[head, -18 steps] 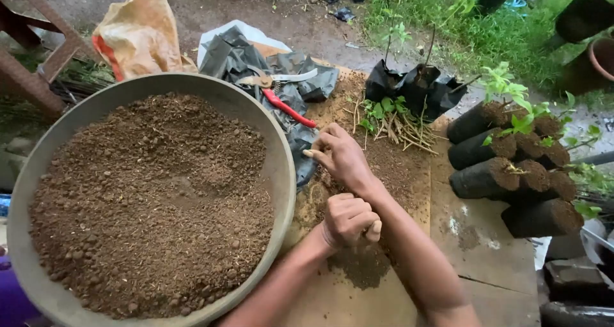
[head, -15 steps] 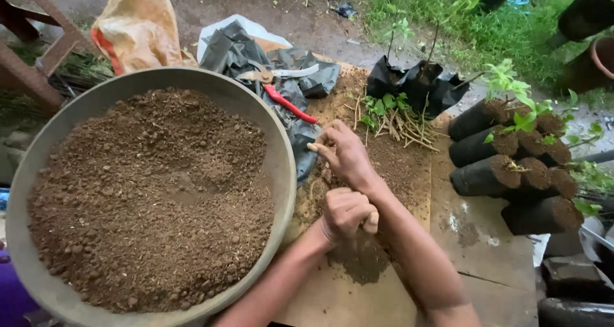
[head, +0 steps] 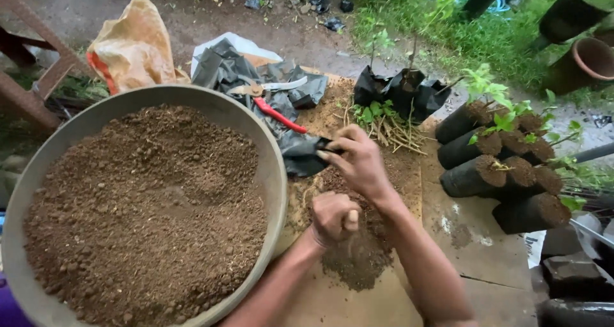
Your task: Filling small plastic nursery bags with soil by hand from a large basin and preparing them for seedlings.
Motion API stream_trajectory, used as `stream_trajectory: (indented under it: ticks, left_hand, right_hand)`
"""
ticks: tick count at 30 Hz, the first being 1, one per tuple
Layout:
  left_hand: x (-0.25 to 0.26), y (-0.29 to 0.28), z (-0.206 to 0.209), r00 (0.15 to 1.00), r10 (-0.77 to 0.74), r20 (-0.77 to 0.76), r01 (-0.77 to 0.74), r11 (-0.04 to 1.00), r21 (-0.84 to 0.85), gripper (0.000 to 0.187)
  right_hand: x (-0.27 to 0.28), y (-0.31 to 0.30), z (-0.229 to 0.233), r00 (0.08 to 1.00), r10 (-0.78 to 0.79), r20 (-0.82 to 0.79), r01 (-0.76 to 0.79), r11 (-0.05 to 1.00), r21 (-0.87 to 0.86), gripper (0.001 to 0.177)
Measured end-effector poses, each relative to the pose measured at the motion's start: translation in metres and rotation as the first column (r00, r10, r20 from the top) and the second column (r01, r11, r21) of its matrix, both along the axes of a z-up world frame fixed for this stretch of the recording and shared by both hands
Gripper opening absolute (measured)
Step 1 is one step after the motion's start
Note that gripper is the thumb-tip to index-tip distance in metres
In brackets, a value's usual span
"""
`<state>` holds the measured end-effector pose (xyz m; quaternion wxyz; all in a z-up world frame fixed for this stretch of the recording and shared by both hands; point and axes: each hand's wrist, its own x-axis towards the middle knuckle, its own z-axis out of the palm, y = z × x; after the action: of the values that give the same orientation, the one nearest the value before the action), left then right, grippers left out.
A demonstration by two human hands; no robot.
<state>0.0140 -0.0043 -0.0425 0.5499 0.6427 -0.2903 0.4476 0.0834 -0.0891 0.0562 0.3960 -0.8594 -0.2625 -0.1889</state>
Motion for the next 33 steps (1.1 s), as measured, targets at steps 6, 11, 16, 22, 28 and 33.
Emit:
stream_trajectory:
  ticks: [6,11,16,22,28,33]
  left_hand:
    - [0.011,0.003,-0.004,0.950,-0.070,-0.306,-0.026,0.954,-0.300,0.040]
    - [0.007,-0.004,0.018,0.740,-0.469,-0.482,0.201,0.839,-0.506,0.066]
    - [-0.004,0.003,0.072,0.565,-0.613,-0.553,0.291,0.775,-0.561,0.089]
    - [0.012,0.006,0.026,0.439,-0.679,-0.588,0.129,0.696,-0.707,0.052]
    - [0.012,0.008,0.030,0.499,-0.591,-0.634,0.210,0.792,-0.573,0.046]
    - [0.005,0.006,0.048,0.523,-0.619,-0.586,0.230,0.765,-0.602,0.051]
  right_hand:
    - [-0.057,-0.050,0.078,0.959,-0.274,0.066,0.268,0.959,0.093,0.011]
    - [-0.084,-0.060,0.086,0.941,-0.337,0.018,0.327,0.923,0.203,0.006]
    - [-0.087,-0.064,0.075,0.947,-0.317,-0.043,0.320,0.931,0.178,0.006]
    - [-0.081,-0.074,0.066,0.961,-0.246,-0.129,0.256,0.964,0.070,0.014]
    - [-0.073,-0.074,0.051,0.954,-0.287,-0.087,0.288,0.958,-0.003,0.024]
    - [-0.076,-0.069,0.061,0.956,-0.292,-0.027,0.292,0.956,0.020,0.020]
